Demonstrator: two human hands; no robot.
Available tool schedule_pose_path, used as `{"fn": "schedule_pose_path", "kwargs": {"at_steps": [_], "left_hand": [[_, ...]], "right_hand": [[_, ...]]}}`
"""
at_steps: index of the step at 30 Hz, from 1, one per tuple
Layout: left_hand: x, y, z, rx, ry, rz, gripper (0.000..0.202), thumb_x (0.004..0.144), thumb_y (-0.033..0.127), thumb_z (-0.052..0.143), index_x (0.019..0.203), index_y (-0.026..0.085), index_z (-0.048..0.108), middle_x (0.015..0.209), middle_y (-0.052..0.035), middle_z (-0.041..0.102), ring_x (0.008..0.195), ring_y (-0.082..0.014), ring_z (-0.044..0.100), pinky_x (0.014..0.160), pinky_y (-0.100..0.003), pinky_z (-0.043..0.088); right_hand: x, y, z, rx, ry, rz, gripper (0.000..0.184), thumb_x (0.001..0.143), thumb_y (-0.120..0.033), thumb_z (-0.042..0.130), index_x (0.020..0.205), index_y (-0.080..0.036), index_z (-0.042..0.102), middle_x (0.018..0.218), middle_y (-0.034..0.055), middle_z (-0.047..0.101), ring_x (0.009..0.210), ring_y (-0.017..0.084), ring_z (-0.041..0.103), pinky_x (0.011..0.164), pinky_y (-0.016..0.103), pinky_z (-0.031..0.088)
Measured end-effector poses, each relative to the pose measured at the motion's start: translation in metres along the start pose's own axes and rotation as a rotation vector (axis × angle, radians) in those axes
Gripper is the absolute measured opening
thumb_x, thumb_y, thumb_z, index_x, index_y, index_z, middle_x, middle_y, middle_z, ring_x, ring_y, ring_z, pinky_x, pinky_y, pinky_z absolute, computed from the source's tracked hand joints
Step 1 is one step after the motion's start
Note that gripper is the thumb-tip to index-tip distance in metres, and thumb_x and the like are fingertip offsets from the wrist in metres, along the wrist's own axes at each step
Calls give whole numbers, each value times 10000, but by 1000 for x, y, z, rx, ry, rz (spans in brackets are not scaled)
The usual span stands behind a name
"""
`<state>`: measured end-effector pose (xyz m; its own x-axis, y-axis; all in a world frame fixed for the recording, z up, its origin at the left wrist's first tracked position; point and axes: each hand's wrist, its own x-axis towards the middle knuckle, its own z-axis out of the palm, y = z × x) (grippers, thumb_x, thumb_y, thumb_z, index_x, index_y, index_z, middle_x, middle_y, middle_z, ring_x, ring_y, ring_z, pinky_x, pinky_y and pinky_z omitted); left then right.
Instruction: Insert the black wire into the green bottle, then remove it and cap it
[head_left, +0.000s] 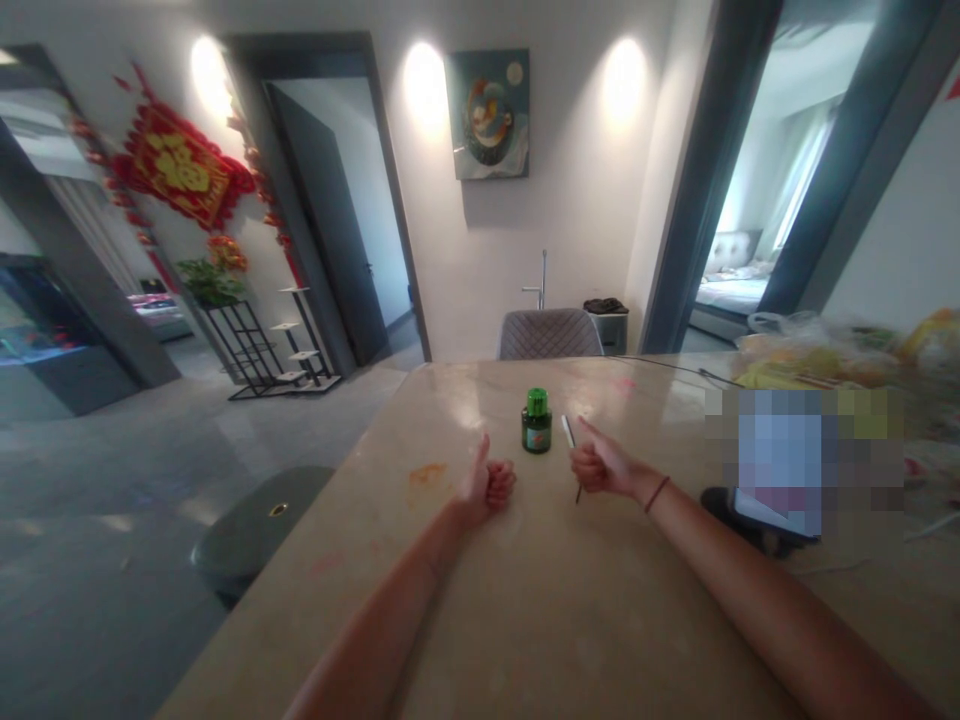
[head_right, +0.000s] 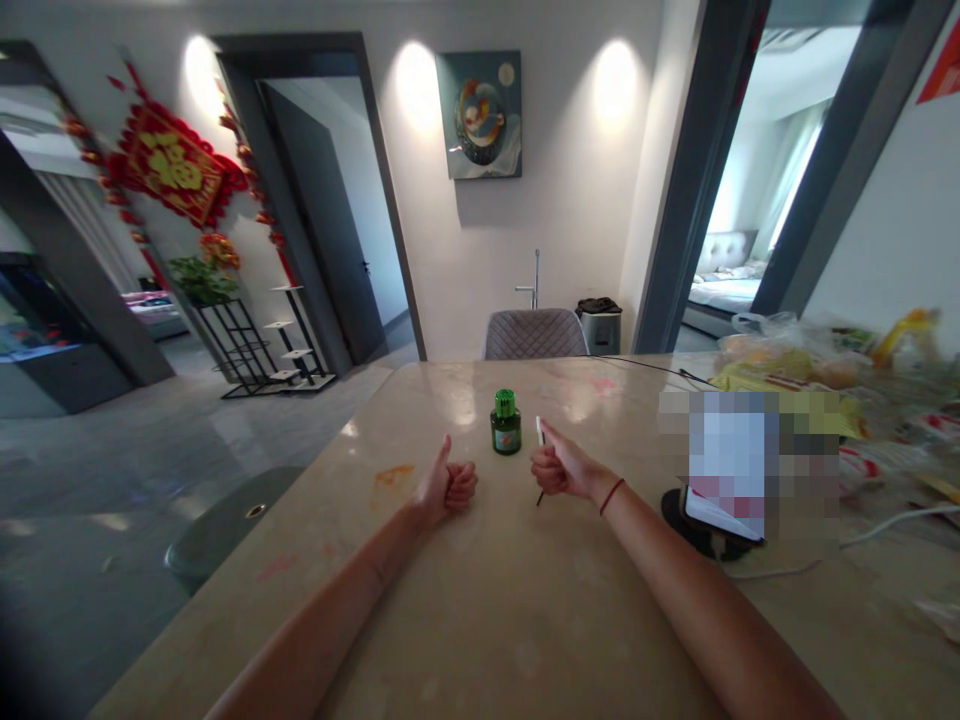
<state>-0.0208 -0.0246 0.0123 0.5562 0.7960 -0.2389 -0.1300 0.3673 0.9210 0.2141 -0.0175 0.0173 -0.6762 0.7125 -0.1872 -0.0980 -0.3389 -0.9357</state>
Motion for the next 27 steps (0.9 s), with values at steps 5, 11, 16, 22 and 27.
{"fn": "schedule_pose_path", "kwargs": {"at_steps": [5,11,16,22,27], "left_hand": [[16,-21,10,444,718,596,622,560,576,645,993,178,442,950,-68,555,863,-167,565,743,-314,460],[11,-32,11,966,626,701,1005,568,467,695,1343,196,116,1402,-158,243,1306,-270,225,1059,-456,213],[11,-31,7,998,615,682,1073,565,485,695,1365,181,48,1417,-179,206,1305,-300,217,1049,-470,233],[15,-32,11,962,604,685,1104,514,460,736,1366,178,93,1401,-194,239,1285,-339,246,1040,-470,243],[14,-32,25,905,607,689,1056,505,387,749,1342,175,141,1360,-189,303,1270,-314,288,1011,-479,279]], "right_hand": [[32,-37,4,-669,767,-553,340,702,-505,545,631,-174,515,658,16,527,618,133,524,587,272,450],[58,-44,23,-1157,712,-648,404,760,-211,493,1163,-184,482,1119,88,540,1061,170,488,935,335,361],[45,-47,40,-1306,819,-495,335,769,-279,536,1088,-178,520,1058,82,581,959,171,538,838,303,405],[19,-63,60,-1444,698,-387,374,658,-402,660,937,-177,550,885,65,630,775,171,573,682,262,402],[9,-67,83,-1515,624,-335,366,662,-436,648,888,-164,555,799,75,635,704,178,570,607,250,370]]}}
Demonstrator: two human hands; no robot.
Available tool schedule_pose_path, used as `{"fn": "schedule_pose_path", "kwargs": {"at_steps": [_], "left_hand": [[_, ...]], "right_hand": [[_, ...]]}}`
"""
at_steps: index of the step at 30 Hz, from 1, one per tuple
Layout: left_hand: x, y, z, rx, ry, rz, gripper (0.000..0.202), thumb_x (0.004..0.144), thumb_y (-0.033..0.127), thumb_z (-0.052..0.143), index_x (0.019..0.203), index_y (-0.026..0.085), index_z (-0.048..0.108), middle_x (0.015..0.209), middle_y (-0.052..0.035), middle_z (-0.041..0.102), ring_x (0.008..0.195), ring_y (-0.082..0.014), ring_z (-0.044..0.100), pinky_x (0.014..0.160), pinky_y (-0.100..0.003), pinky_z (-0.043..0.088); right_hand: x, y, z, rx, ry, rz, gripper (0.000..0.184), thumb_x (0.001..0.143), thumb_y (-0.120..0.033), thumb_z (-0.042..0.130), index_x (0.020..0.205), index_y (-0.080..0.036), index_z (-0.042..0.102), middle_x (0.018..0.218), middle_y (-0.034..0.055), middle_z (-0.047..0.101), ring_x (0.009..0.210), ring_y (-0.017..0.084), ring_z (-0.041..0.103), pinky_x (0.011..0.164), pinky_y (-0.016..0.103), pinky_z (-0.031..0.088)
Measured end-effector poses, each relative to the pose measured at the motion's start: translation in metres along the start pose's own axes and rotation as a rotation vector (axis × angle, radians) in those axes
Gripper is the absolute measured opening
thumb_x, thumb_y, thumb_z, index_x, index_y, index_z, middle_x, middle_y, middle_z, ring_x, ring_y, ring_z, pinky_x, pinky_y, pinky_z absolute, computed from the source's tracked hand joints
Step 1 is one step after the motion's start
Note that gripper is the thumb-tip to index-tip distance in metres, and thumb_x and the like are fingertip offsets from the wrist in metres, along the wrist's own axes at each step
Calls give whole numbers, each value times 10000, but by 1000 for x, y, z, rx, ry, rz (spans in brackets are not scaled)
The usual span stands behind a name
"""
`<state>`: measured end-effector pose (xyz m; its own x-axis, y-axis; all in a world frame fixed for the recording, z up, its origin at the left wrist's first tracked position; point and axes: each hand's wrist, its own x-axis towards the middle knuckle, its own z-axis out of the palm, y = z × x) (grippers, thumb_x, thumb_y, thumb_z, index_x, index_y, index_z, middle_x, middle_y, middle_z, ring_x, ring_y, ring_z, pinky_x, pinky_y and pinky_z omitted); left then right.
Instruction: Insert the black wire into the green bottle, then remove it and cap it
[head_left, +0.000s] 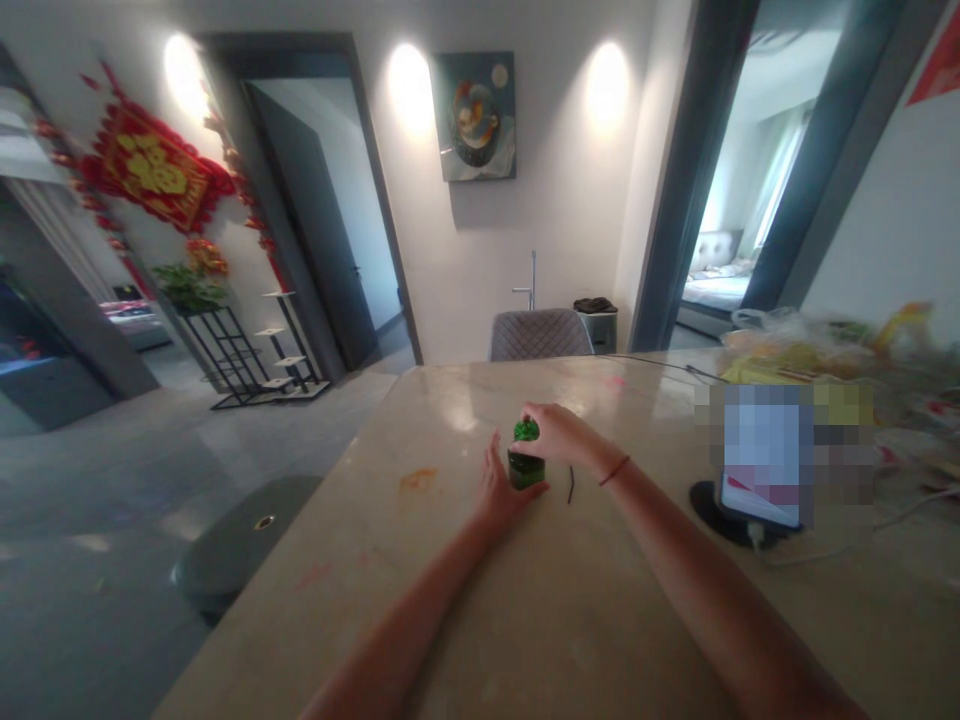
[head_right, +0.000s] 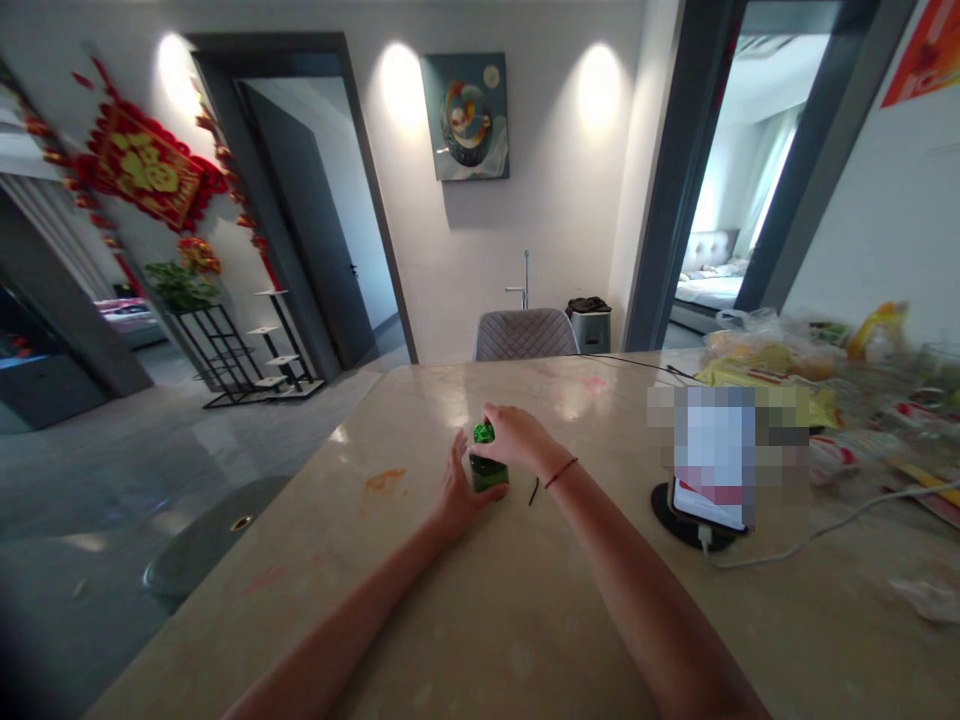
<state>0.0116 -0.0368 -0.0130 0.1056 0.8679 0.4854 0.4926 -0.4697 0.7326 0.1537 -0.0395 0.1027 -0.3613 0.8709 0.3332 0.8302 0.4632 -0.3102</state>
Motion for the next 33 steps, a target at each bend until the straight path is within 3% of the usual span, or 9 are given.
{"fn": "schedule_pose_path", "kwargs": {"at_steps": [3,7,11,15,23,26,28,31,33], "left_hand": [[-1,7,0,-70,3,4,929,527,320,742,1292,191,232,1291,-155,409,1200,-271,395,967,-427,344],[-2,17,-6,-79,12,-58,681,555,385,720,1127,190,406,1026,-82,584,940,-218,559,809,-360,439],[-5,24,-11,-29,24,-63,608,571,433,695,1073,201,441,910,-51,604,828,-196,573,737,-326,440],[-8,28,-12,-10,35,-32,603,569,434,692,1077,215,452,909,-50,607,819,-192,571,736,-316,433],[-9,29,-13,61,-8,29,571,586,448,677,1060,204,473,955,-55,604,853,-185,564,758,-308,432],[-10,29,-12,61,-5,31,556,580,442,681,1040,202,484,932,-49,610,837,-182,568,747,-303,437],[-10,29,-12,76,-7,30,562,575,443,682,1043,204,482,939,-49,611,843,-186,571,751,-307,440],[-10,28,-12,99,-19,35,586,575,444,682,1068,209,469,968,-53,610,867,-193,574,766,-316,445],[-10,28,-12,119,-15,39,592,581,450,678,1077,204,468,984,-63,608,884,-198,573,780,-324,445]], "right_hand": [[-4,-10,-2,30,-6,-35,345,661,-419,656,864,-159,557,773,67,629,682,162,559,591,237,356],[-5,-14,-3,82,26,-41,333,691,-437,632,858,-158,559,760,59,622,664,145,547,581,227,343],[-3,-12,-5,56,13,51,382,795,-535,457,779,-174,581,671,53,613,600,141,537,548,238,311],[-6,-11,-11,-2,-19,80,405,759,-571,482,787,-188,609,682,68,626,610,169,552,537,251,300],[-15,-2,-26,159,-215,-162,213,762,-249,516,932,-208,639,876,42,663,769,175,586,680,253,389],[-18,1,-27,263,-234,-280,347,692,-104,503,991,-219,636,973,30,652,905,178,573,815,275,393],[-18,-1,-25,284,-177,-321,438,655,-97,531,1068,-219,605,1075,42,619,1003,188,542,886,294,372],[-17,-6,-22,246,-56,-293,604,624,-226,638,1210,-198,495,1221,85,530,1107,220,485,927,323,353],[-15,-9,-19,167,-30,-149,595,667,-331,631,1219,-169,480,1161,121,568,1048,243,529,874,335,388]]}}
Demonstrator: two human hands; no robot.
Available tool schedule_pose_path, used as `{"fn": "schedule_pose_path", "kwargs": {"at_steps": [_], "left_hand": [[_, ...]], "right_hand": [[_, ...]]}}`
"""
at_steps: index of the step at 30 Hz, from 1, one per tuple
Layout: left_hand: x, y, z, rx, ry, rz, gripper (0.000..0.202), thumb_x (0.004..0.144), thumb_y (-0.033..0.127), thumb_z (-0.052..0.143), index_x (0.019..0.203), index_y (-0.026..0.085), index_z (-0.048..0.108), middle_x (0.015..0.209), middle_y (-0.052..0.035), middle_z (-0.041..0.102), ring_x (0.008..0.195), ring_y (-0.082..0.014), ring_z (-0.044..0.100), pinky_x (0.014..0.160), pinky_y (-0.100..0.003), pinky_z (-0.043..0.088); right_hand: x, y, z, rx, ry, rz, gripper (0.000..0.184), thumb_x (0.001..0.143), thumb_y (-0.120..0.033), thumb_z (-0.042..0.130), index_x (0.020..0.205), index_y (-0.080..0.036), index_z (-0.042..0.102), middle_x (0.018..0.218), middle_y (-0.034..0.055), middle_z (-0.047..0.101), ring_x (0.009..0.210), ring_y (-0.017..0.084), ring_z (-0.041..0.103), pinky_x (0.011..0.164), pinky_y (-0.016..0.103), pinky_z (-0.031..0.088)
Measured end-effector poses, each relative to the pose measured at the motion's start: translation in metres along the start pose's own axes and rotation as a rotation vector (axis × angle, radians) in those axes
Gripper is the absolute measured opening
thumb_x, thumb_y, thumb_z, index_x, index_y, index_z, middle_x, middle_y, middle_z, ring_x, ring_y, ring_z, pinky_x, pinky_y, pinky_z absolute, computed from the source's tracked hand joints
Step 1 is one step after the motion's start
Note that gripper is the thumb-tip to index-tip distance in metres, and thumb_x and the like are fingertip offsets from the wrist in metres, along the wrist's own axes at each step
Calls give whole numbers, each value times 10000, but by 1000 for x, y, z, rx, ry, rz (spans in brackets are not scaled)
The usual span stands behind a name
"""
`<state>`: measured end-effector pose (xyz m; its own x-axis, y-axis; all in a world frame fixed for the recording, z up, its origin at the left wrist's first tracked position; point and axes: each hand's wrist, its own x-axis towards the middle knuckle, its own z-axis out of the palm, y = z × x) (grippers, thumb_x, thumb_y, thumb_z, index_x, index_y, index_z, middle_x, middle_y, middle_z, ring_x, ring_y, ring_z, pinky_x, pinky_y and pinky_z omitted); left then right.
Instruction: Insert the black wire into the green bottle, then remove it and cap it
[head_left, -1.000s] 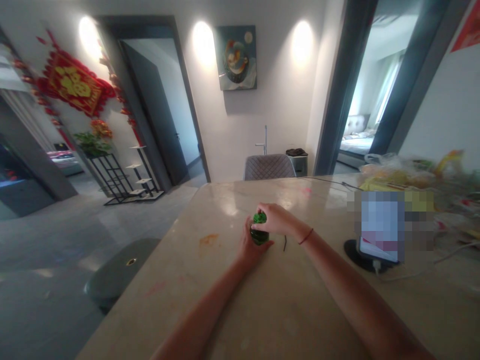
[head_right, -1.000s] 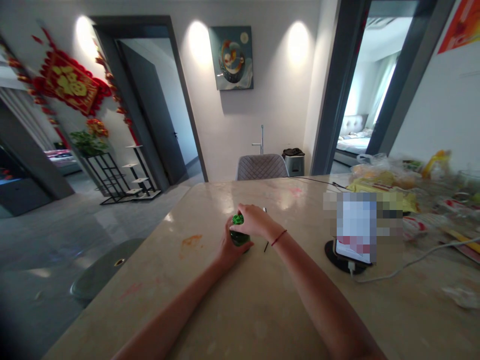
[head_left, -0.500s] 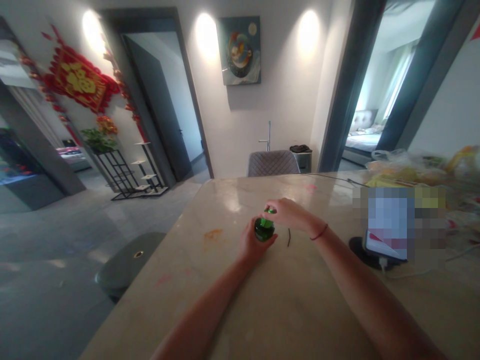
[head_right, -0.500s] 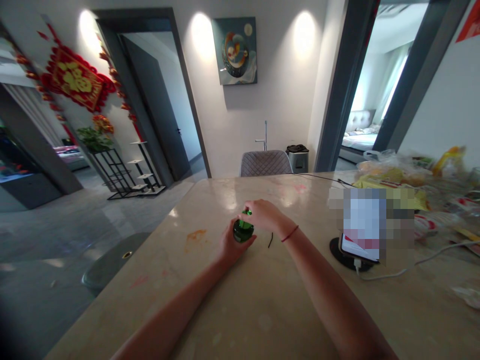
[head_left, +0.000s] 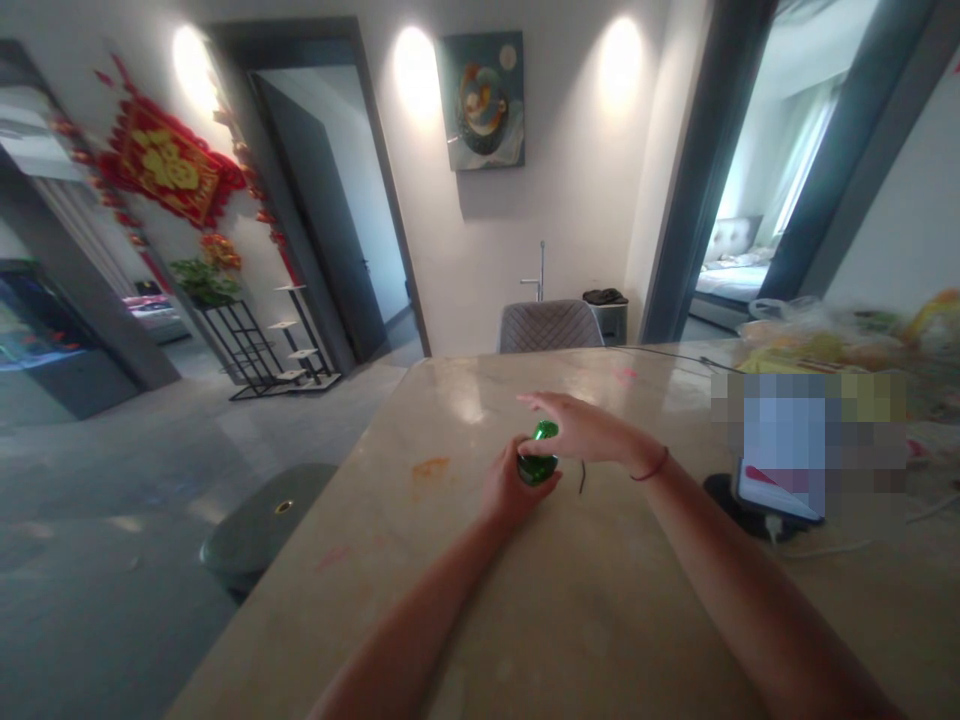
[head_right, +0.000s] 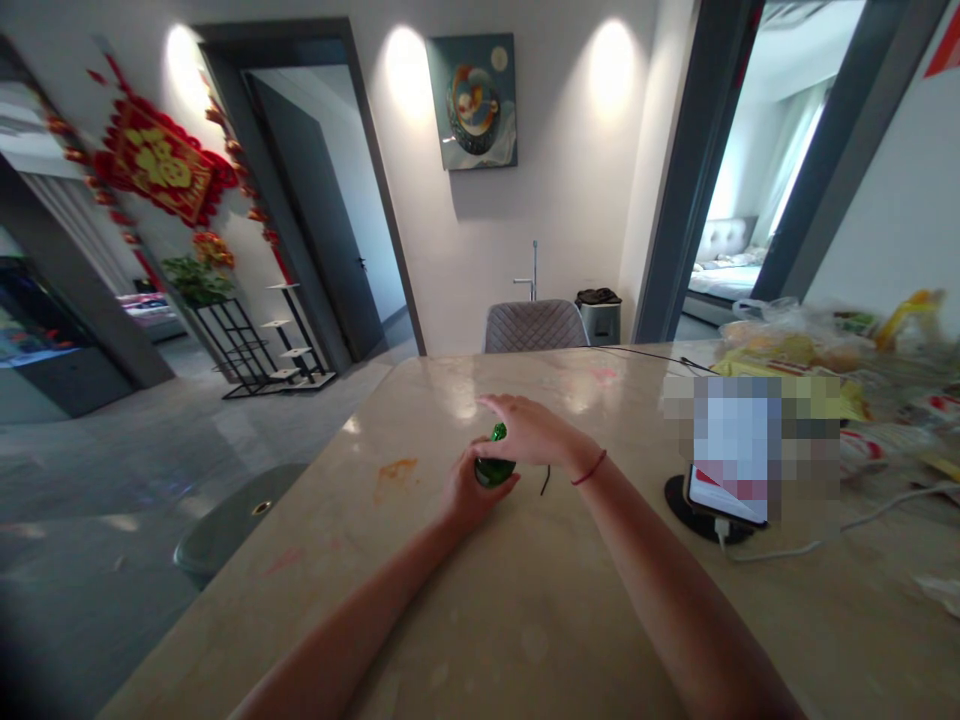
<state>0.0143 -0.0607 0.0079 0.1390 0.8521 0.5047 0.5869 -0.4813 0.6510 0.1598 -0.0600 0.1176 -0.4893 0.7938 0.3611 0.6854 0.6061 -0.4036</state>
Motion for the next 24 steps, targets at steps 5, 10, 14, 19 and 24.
{"fn": "schedule_pose_path", "kwargs": {"at_steps": [5,10,14,19,24], "left_hand": [[0,2,-2,9,-21,9,595,605,471,655,1097,201,456,971,-61,612,864,-192,572,764,-321,445],[1,2,-4,-34,-34,-33,582,589,448,670,1079,209,466,950,-42,610,839,-184,567,740,-306,438],[2,2,-3,-58,-20,-51,575,581,448,675,1066,213,473,937,-40,611,840,-190,565,737,-306,431],[1,2,-2,-36,-16,-31,572,595,454,665,1069,207,462,930,-42,614,822,-179,567,722,-297,436],[2,0,-2,-7,-8,3,583,596,470,660,1076,207,459,943,-39,614,832,-178,572,721,-301,446]], "right_hand": [[-1,3,-1,-35,-125,168,406,783,-311,514,1149,-134,532,999,135,642,921,254,593,777,331,426],[-7,9,-7,116,-150,-68,678,679,-220,617,1308,-184,364,1276,108,480,1132,211,478,926,313,373],[-5,9,-6,84,-136,120,576,737,-348,583,1247,-122,441,1102,150,594,1009,246,561,850,344,425],[-5,11,-5,104,-97,10,663,657,-241,658,1262,-140,406,1224,146,498,1029,220,541,848,307,428],[-4,14,-4,72,-65,117,653,697,-357,626,1256,-91,416,1059,161,588,899,220,585,783,334,446]]}}
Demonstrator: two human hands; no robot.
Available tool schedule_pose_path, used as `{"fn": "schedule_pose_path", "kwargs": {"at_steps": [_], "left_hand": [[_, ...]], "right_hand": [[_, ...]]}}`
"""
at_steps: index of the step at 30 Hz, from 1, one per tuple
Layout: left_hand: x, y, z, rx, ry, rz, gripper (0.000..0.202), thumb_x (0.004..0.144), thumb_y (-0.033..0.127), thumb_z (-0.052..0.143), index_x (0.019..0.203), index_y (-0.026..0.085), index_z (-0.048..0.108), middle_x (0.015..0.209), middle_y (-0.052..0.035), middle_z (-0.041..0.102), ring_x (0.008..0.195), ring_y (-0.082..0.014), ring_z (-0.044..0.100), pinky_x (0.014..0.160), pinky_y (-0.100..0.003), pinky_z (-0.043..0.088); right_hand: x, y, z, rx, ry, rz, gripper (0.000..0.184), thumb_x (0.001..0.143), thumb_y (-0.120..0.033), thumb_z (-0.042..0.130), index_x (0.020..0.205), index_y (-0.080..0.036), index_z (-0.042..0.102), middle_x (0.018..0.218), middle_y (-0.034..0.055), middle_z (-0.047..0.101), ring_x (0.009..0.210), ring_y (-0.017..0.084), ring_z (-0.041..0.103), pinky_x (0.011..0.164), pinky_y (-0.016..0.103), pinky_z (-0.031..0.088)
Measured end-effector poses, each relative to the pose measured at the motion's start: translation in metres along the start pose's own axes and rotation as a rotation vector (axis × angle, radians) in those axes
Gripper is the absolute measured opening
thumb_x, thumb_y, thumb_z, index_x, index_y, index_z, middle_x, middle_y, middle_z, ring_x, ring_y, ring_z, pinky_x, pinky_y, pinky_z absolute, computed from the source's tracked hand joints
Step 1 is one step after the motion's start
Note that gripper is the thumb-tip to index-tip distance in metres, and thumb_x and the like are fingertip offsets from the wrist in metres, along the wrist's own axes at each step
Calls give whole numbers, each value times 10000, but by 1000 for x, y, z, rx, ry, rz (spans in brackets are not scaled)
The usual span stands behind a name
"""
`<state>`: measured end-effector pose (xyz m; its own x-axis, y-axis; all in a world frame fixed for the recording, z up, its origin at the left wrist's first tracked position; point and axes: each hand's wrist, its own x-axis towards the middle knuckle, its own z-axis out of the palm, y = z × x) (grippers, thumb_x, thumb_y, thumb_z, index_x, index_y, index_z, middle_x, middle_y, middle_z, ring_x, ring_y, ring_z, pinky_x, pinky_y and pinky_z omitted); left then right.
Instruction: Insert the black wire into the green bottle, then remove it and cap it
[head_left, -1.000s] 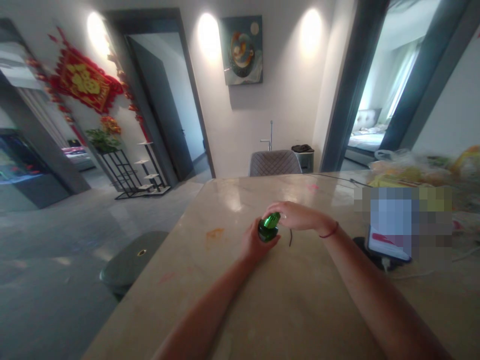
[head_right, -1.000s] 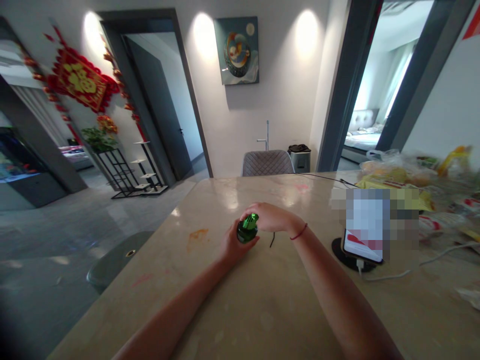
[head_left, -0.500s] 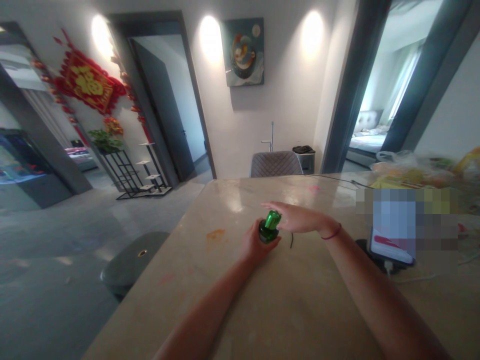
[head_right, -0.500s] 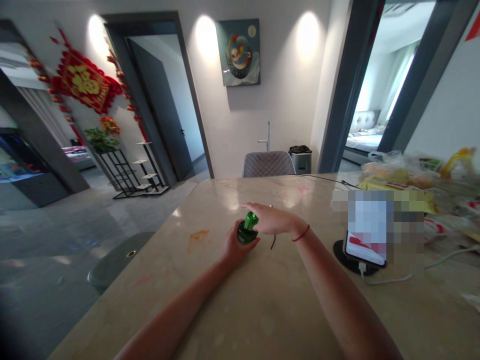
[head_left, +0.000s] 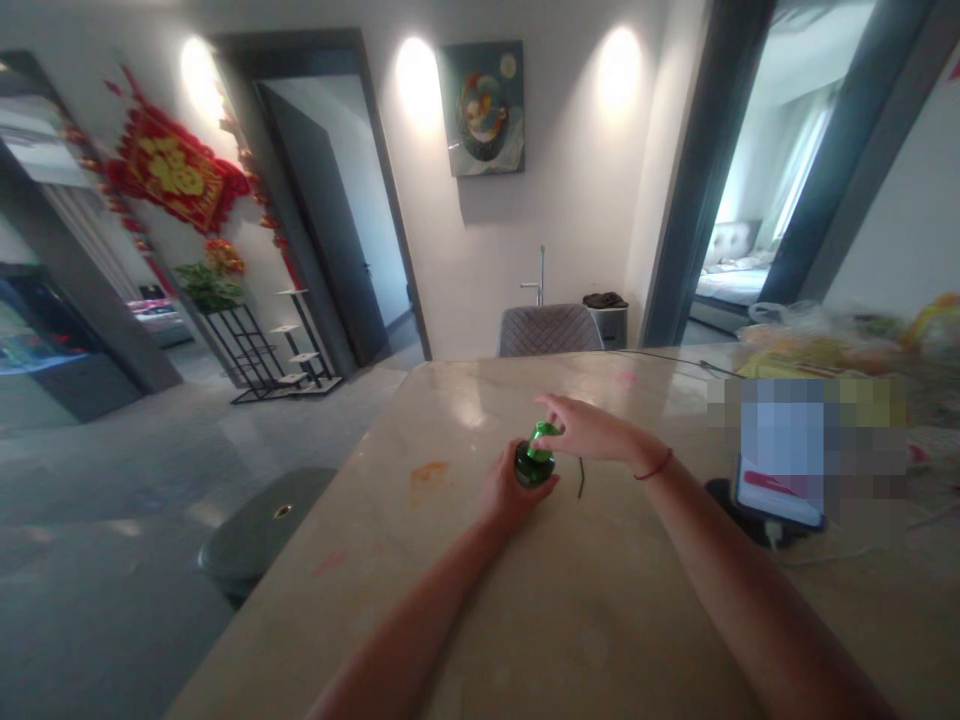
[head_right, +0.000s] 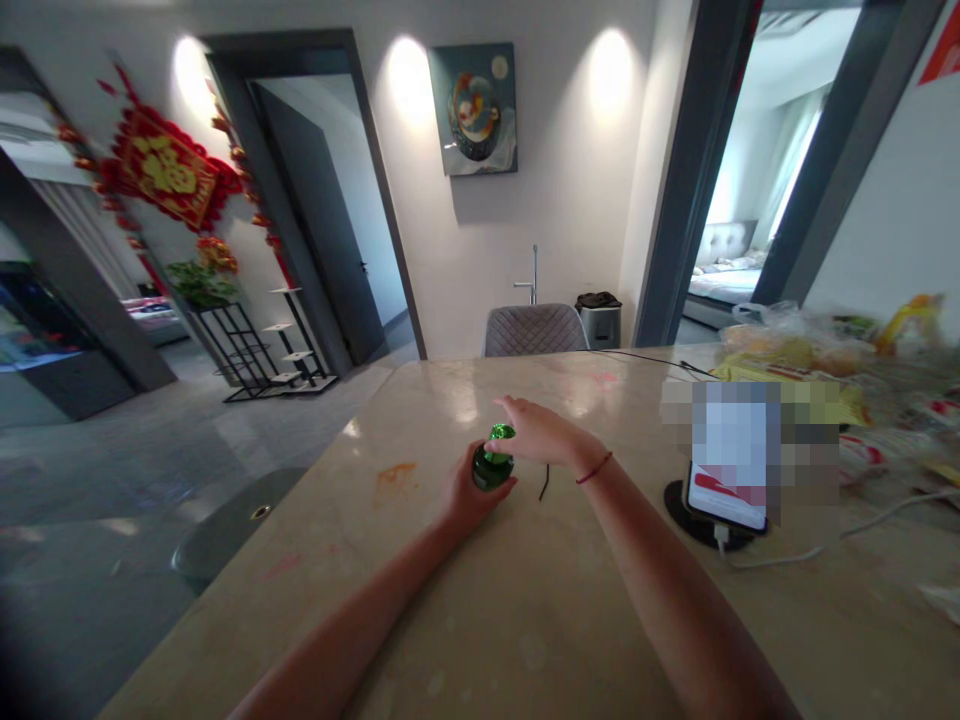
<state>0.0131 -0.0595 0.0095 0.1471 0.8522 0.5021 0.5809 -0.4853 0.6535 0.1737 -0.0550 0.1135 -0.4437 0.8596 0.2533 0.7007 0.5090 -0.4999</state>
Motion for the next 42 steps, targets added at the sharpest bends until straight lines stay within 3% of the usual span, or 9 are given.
{"fn": "schedule_pose_path", "kwargs": {"at_steps": [4,6,11,16,20,23,31,35,42], "left_hand": [[0,0,0,20,5,6,575,592,471,663,1064,204,469,922,-39,621,813,-178,583,705,-297,455],[0,0,0,24,2,2,576,596,470,663,1068,203,468,925,-45,622,824,-184,584,710,-301,456],[0,1,-1,14,-16,19,587,607,471,657,1091,208,454,958,-49,618,858,-186,583,740,-306,453],[0,-1,0,5,-13,13,586,604,471,658,1085,206,455,959,-52,618,848,-186,583,734,-309,453],[0,0,0,-1,-10,3,593,592,467,669,1082,204,463,951,-55,616,832,-183,580,725,-308,452],[0,1,0,4,-5,-16,579,591,463,669,1070,204,474,912,-45,620,797,-176,581,700,-302,452],[1,2,0,-57,28,-54,547,590,454,669,1041,211,476,908,-28,615,807,-175,566,725,-306,438],[1,4,-1,-53,29,-72,543,584,457,669,1033,210,489,884,-22,617,790,-174,567,717,-305,440],[1,3,0,-49,31,-62,539,581,456,669,1023,203,493,883,-24,616,792,-173,568,727,-307,443]], "right_hand": [[1,-3,-1,50,-30,-88,684,640,-328,685,1250,-143,437,1049,114,603,878,193,591,764,284,446],[2,-4,-2,27,8,-56,688,653,-368,674,1257,-144,432,1058,122,601,865,192,595,742,276,447],[3,-6,-2,-74,54,8,397,714,-344,615,1061,-153,594,874,87,655,765,180,605,693,270,444],[-2,-8,-6,39,41,-86,564,664,-296,659,1179,-137,496,1122,128,572,869,179,596,727,265,454],[-3,-8,-5,-3,34,10,461,706,-328,614,1098,-100,532,928,118,633,783,181,598,689,283,454],[-1,-6,-6,3,17,-50,319,674,-248,626,970,-136,583,843,66,638,715,150,581,658,261,448],[13,25,-11,394,348,-53,468,585,-124,622,1043,-122,526,992,85,605,826,142,580,718,253,465],[20,59,-6,375,327,121,354,560,-122,645,908,-98,585,898,81,648,795,158,599,720,258,464],[14,110,11,-177,238,527,385,525,-185,690,896,-123,606,911,129,659,831,222,613,657,263,452]]}}
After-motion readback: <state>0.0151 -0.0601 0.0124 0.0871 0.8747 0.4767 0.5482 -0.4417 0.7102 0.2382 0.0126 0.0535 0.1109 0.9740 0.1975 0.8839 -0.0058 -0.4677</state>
